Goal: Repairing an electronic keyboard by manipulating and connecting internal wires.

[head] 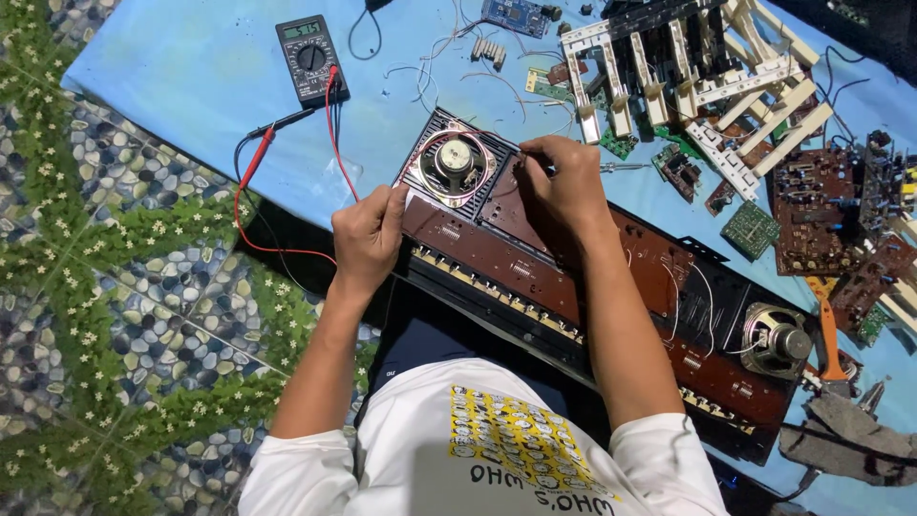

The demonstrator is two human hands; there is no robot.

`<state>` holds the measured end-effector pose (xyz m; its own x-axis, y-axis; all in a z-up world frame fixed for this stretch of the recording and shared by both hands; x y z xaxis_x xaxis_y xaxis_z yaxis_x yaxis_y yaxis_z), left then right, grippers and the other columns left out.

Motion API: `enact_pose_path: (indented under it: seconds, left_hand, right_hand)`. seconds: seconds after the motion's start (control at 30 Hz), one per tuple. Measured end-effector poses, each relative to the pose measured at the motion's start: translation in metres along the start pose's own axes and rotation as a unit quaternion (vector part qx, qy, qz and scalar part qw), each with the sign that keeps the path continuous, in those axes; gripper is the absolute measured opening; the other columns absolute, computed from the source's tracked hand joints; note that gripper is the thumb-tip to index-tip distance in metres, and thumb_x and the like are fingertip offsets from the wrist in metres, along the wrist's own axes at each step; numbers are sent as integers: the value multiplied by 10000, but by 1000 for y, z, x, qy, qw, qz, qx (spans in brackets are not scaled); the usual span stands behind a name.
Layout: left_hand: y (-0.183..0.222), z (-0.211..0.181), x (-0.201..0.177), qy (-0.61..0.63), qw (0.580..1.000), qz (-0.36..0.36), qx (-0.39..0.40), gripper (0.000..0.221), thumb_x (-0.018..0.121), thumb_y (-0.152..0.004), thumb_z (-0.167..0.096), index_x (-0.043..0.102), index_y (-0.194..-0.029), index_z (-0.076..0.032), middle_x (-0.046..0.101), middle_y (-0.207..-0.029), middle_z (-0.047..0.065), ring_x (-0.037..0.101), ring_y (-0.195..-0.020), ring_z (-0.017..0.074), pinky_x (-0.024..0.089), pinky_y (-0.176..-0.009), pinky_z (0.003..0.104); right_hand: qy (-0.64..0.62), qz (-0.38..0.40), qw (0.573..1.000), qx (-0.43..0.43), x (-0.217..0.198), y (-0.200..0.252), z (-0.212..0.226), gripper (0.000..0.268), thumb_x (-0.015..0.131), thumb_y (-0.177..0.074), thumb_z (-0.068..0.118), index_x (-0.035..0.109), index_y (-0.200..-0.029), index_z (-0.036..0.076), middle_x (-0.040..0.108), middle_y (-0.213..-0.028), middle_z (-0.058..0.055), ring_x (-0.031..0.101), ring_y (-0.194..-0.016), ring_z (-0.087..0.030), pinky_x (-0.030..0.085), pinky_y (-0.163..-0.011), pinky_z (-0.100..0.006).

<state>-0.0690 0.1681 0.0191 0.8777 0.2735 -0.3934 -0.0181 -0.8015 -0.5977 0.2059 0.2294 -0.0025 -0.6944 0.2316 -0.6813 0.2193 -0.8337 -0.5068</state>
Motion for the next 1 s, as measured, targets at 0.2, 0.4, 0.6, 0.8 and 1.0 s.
enact_pose_path:
  seconds: [0.2, 0.4, 0.6, 0.8, 1.0]
  left_hand:
    - [3, 2, 0, 0, 1000, -5, -5, 459, 596, -1101, -220, 498, -662, -125, 484, -513, 127, 605, -520, 365, 466, -478, 341]
    - [4, -1, -2, 6, 1000, -7, -4, 461, 593, -1104, -226, 486, -666, -133, 466, -510, 128, 603, -518, 365, 472, -482, 342]
    - [6, -3, -3, 2, 1000, -10, -1, 457, 613, -1090, -232, 496, -659, -133, 482, -498, 119, 615, -517, 352, 475, -478, 331]
    - [9, -1, 2, 5, 1000, -2, -3, 432, 617, -1081, -242, 521, -674, -132, 504, -509, 123, 622, -527, 359, 477, -479, 342]
    - [6, -7, 3, 8, 1000, 0, -1, 449, 610, -1084, -244, 499, -665, -127, 501, -510, 134, 625, -534, 369, 482, -477, 357]
  right_hand:
    - [31, -22, 999, -31, 9, 3, -9, 96, 813, -887, 43, 794, -975, 77, 763, -823, -77, 750, -783, -284, 610, -709, -334]
    - [39, -14, 998, -42, 13, 6, -8, 85, 818, -881, 54, 775, -953, 67, 754, -808, -92, 748, -788, -297, 604, -704, -354]
    - [16, -32, 999, -13, 2, 3, -1, 98, 830, -864, 17, 775, -938, 51, 754, -801, -112, 747, -743, -305, 607, -682, -349]
    - [-21, -44, 998, 32, 0, 5, -16, 92, 807, -882, 2, 776, -945, 60, 764, -808, -98, 756, -734, -273, 605, -675, -341]
    - [-45, -21, 994, 92, 3, 8, -18, 146, 843, -870, 78, 769, -996, 81, 772, -859, -112, 756, -842, -336, 614, -726, -392]
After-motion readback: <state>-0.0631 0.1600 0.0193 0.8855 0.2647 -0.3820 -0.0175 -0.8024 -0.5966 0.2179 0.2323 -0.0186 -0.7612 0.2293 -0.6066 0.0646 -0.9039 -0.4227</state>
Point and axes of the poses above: each hand's wrist, its own y-axis away from the middle knuckle, its own x-axis out of the palm, z = x × y, the point moved 8 cm from there along -y, towards the middle knuckle
